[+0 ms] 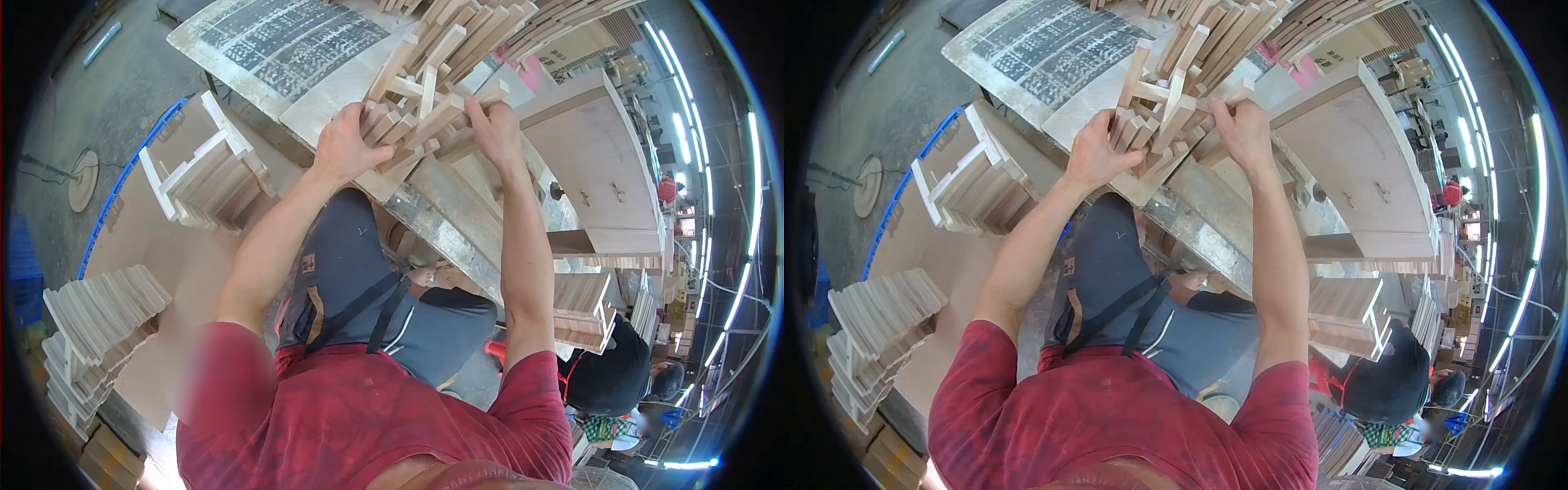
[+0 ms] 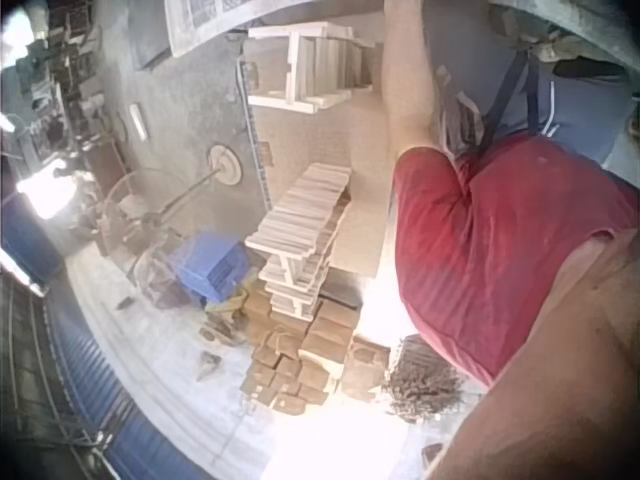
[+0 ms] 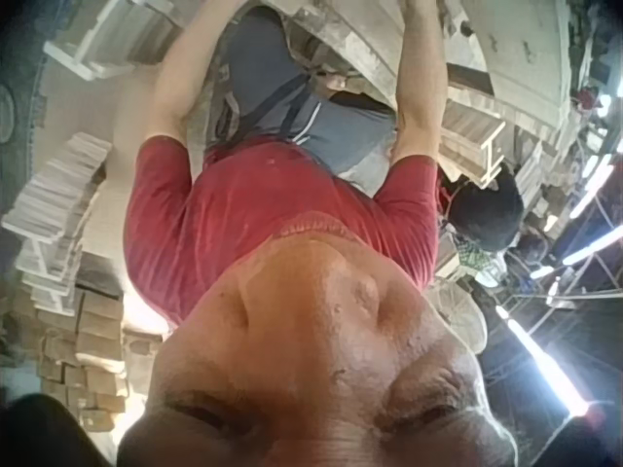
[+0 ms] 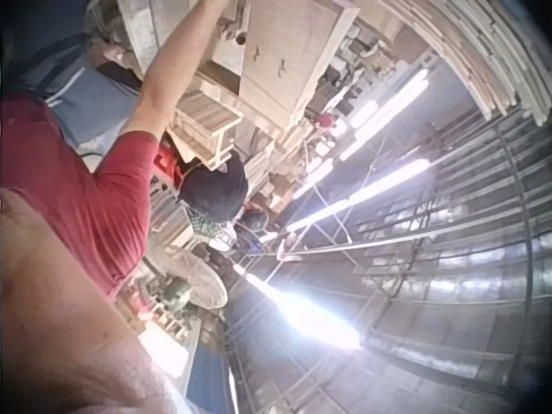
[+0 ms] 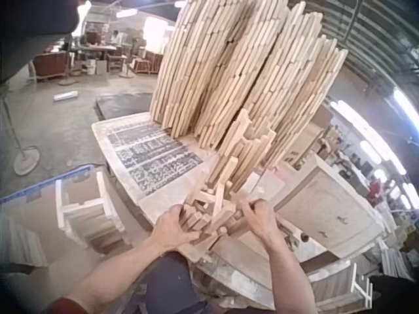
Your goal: Assembling interlocking wooden lattice components for furniture.
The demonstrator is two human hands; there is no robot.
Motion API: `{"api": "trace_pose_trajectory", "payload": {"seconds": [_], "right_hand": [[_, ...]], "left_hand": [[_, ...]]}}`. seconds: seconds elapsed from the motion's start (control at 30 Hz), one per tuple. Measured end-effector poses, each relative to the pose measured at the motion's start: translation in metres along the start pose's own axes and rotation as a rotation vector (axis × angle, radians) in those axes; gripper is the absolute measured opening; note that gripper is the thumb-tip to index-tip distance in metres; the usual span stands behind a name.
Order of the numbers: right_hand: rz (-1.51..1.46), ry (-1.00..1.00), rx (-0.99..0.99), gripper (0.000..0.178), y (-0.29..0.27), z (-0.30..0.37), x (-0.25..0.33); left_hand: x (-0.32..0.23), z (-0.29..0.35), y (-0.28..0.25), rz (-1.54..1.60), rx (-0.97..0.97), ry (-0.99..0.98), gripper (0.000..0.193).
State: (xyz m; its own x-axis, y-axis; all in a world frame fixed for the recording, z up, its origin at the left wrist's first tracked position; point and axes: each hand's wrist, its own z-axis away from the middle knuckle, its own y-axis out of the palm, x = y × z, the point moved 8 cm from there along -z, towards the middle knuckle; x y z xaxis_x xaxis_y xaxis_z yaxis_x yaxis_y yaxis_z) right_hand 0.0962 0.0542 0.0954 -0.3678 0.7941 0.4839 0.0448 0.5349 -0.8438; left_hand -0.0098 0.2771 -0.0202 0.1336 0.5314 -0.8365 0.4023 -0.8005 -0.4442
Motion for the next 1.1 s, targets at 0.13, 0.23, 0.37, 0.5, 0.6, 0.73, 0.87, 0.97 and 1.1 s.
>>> {"api": "trace_pose_trajectory", "payload": {"seconds": [0.13,0.23,0.37,0.5,0.6,0.73,0.87,0.97,1.1], "right_hand": [[-0.045,0.092,0.089,0.052,0.006,0.005,0.001],[-0.145,0.035,-0.010,0.050,0.001,0.010,0.015],[-0.076,0.099,0.035,0.050,0.010,0.006,0.002],[-0.172,0.142,-0.030,0.048,0.006,0.009,-0.007],[-0.114,0.139,-0.083,0.050,0.000,0.016,-0.005],[-0.133,0.156,-0.066,0.051,0.004,0.013,-0.005],[-0.134,0.113,-0.063,0.050,0.005,0.015,0.009],[-0.156,0.100,-0.104,0.047,0.001,0.015,0.006],[-0.132,0.149,-0.027,0.044,0.000,0.015,0.013]], "left_hand": [[0.007,0.003,0.000,0.019,-0.040,0.005,0.078],[0.006,0.005,-0.004,0.030,-0.052,0.021,0.079],[0.005,0.000,-0.005,0.049,-0.036,0.032,0.080],[-0.003,-0.003,-0.007,0.092,0.058,0.024,0.077],[0.023,-0.012,-0.012,0.518,0.169,0.006,0.063],[0.055,-0.069,0.003,0.954,0.048,-0.119,0.054],[0.053,-0.108,0.065,0.926,0.567,-0.299,0.082],[0.032,-0.109,0.074,0.945,0.500,-0.261,0.089],[0.027,-0.115,0.067,0.928,0.467,-0.210,0.088]]}}
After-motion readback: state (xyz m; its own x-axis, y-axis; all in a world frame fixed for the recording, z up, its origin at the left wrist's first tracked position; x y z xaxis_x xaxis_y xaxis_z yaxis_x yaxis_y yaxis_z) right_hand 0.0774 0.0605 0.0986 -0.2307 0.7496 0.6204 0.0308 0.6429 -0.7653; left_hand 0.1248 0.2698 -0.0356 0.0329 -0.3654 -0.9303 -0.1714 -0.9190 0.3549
